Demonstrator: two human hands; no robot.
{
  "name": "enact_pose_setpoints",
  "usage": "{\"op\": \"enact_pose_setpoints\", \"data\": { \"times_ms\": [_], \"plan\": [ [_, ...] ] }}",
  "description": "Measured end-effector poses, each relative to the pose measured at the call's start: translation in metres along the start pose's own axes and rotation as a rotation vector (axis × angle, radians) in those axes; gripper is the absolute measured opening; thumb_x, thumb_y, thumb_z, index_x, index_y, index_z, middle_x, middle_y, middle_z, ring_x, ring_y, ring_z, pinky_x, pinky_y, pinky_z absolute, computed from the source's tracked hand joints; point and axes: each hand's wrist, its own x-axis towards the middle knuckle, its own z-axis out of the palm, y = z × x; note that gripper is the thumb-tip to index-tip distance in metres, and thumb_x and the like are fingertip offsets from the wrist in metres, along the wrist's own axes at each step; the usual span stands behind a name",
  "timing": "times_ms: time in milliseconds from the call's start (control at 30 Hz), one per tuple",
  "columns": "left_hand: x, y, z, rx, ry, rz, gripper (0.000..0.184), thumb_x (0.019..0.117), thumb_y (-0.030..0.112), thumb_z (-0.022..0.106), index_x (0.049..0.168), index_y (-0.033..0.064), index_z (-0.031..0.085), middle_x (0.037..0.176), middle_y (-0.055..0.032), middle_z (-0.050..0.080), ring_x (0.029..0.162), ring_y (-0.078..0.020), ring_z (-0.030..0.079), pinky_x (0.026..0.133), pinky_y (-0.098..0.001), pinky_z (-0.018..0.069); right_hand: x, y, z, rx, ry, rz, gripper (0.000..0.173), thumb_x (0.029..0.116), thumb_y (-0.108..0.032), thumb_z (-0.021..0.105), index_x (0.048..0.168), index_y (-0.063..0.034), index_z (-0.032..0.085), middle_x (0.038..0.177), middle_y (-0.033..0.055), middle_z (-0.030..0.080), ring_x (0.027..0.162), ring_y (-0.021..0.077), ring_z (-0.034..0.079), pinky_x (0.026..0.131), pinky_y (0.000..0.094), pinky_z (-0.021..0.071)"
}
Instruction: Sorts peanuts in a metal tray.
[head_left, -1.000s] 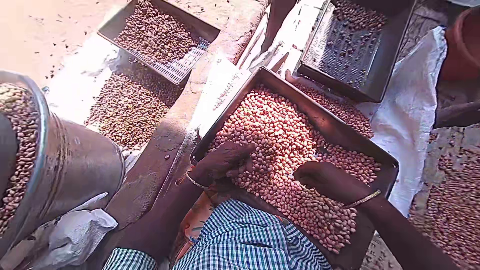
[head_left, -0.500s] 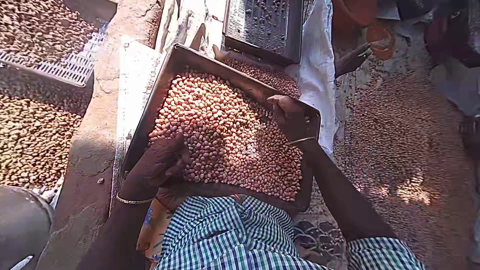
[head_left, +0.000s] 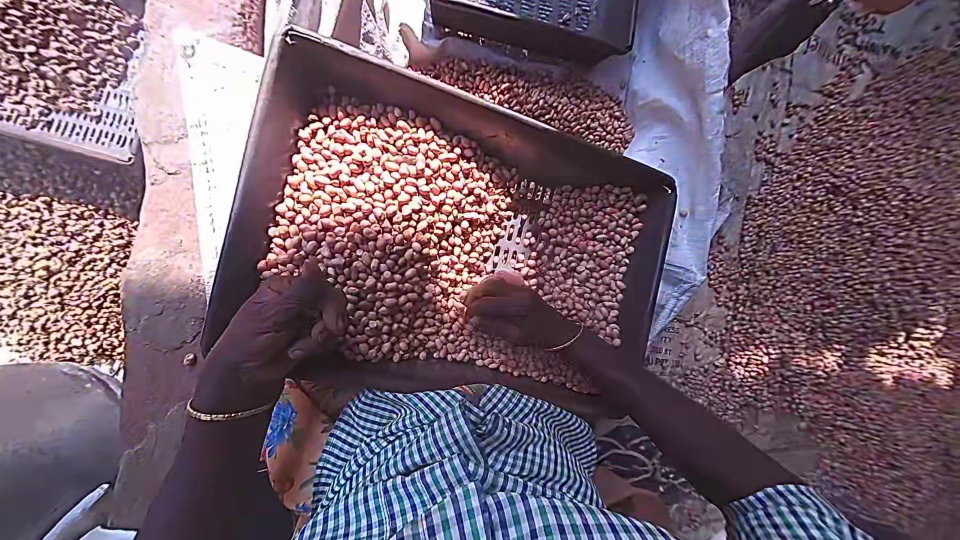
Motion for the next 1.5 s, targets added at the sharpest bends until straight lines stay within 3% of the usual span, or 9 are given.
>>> {"op": "enact_pose_setpoints", "data": {
  "times_ms": [200,467,600,700,1000,1200,1367,1433,1500],
  "plan": [
    [-0.002,0.0,-0.001,0.04,0.057,0.002,0.052,0.1064,0.044,0.047,0.072,0.0159,0.073,0.055,0.0097,0.06,0.043,0.0063,0.05,0.042,-0.008,0.0403,-0.004,-0.041,0.026,0.04,-0.202,-0.037,0.027,0.1041,-0.021,0.054,0.101,-0.0056,0.076,0.108,0.0132,0.074,0.111,0.0296,0.067,0.102,0.0458,0.0442],
    [-0.003,-0.004,0.0,-0.007,0.152,0.052,0.056,0.11,0.04,0.038,0.07,0.0137,0.068,0.056,0.0066,0.06,0.041,0.0039,0.049,0.039,-0.0104,0.0416,-0.033,-0.027,-0.145,-0.536,-0.518,0.214,0.023,0.0782,0.007,0.073,0.083,-0.0129,0.082,0.123,0.0138,0.072,0.128,0.0502,0.055,0.102,0.0762,0.029],
    [-0.005,-0.003,0.001,0.012,0.154,0.065,0.056,0.11,0.04,0.039,0.071,0.0126,0.069,0.055,0.0068,0.059,0.04,0.0036,0.048,0.038,-0.0107,0.0412,0.002,-0.03,-0.09,-0.476,0.008,0.145,0.024,0.086,0.008,0.054,0.087,-0.0021,0.077,0.112,0.0193,0.074,0.114,0.0435,0.065,0.096,0.0621,0.0429],
    [-0.004,-0.002,0.003,0.01,0.146,0.068,0.057,0.1104,0.039,0.038,0.07,0.0123,0.068,0.056,0.0066,0.06,0.039,0.0041,0.048,0.038,-0.01,0.0408,0.017,-0.028,-0.018,-0.409,0.174,0.305,0.015,0.0918,0.003,0.063,0.099,0.0055,0.076,0.104,0.0283,0.071,0.099,0.0462,0.069,0.085,0.0573,0.0528],
    [-0.005,-0.001,0.002,-0.005,0.092,0.081,0.056,0.1092,0.041,0.041,0.07,0.0114,0.068,0.054,0.0066,0.058,0.039,0.0041,0.047,0.038,-0.01,0.0399,0.028,-0.042,-0.022,-0.374,0.177,0.495,0.017,0.098,-0.003,0.062,0.109,0.0036,0.073,0.103,0.023,0.071,0.087,0.0338,0.07,0.079,0.0439,0.0564],
    [-0.003,-0.001,0.003,0.015,0.089,0.075,0.055,0.1093,0.041,0.04,0.07,0.0126,0.067,0.055,0.0071,0.058,0.038,0.0039,0.045,0.037,-0.0102,0.0388,0.032,-0.025,-0.002,-0.748,0.123,0.431,0.011,0.0943,-0.003,0.065,0.095,0.0037,0.074,0.092,0.0262,0.07,0.087,0.0462,0.068,0.075,0.0569,0.0477],
    [-0.003,0.001,0.006,0.006,0.114,0.073,0.055,0.1095,0.04,0.041,0.069,0.0131,0.067,0.054,0.0069,0.058,0.039,0.0037,0.046,0.037,-0.0105,0.039,0.051,-0.041,-0.007,-0.79,-0.136,0.736,0.018,0.1001,0.003,0.052,0.106,0.0122,0.066,0.1,0.0314,0.067,0.097,0.0488,0.068,0.078,0.0571,0.052],
    [-0.003,0.001,0.007,0.0,0.113,0.075,0.055,0.1099,0.039,0.04,0.069,0.013,0.067,0.055,0.0063,0.058,0.038,0.0035,0.045,0.037,-0.0106,0.0385,0.055,-0.041,-0.021,-0.571,-0.105,0.846,0.021,0.1005,-0.006,0.056,0.107,0.0088,0.068,0.099,0.0268,0.069,0.092,0.0426,0.069,0.078,0.056,0.0524],
    [-0.003,0.0,0.008,-0.01,0.129,0.092,0.056,0.1105,0.037,0.038,0.07,0.012,0.067,0.054,0.0062,0.058,0.038,0.004,0.045,0.037,-0.0105,0.0384,0.053,-0.039,-0.038,-0.292,0.052,0.836,0.013,0.0951,-0.012,0.067,0.095,0.0011,0.07,0.079,0.0087,0.065,0.069,0.0154,0.059,0.067,0.035,0.0468]
  ]
}}
